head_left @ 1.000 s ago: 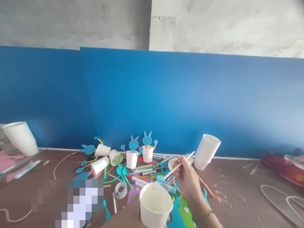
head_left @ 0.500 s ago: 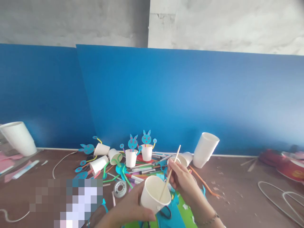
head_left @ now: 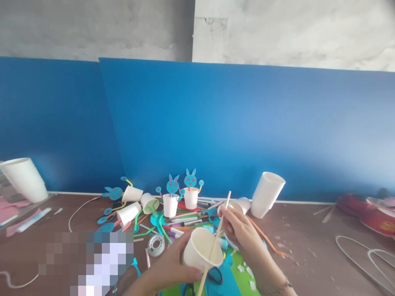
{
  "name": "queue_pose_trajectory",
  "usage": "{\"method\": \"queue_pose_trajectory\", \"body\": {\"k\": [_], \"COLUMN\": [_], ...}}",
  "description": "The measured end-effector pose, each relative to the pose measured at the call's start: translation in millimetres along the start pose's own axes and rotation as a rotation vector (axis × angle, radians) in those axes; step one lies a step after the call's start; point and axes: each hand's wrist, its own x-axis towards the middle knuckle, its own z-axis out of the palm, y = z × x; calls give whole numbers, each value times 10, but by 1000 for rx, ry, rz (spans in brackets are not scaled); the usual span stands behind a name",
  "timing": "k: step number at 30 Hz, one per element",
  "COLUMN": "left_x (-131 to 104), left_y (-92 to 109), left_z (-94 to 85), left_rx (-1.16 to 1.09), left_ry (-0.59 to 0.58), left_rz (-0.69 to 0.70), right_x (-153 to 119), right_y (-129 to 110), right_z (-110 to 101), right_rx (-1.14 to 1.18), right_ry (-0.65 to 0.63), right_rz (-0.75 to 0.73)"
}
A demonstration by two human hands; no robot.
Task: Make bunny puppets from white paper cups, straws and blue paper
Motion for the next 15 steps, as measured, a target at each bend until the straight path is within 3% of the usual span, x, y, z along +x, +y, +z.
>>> {"method": "queue_pose_trajectory", "body": {"k": [3,5,8,10,12,15], "left_x": [2,15,45,65,82,100], "left_y": [10,26,73,98,99,71], "left_z": [23,46,90,121,147,154], "left_rx": [37,18,14,77,170,294], "left_ry": [29,94,323,548,738,886], "left_rz": [4,30,107,163,195,230], "right_x": [-3,-20,-53,-87,-142,-227], "right_y": [34,59,61,53,59,102], "right_z": [8,34,53,66,109,186], "right_rx": [-58,-155,-222,-292,-422,-590], "right_ry": [-95,-165,44,111,-41,-264], "right_rz": [-9,-92,-296,-310,-205,-112]}}
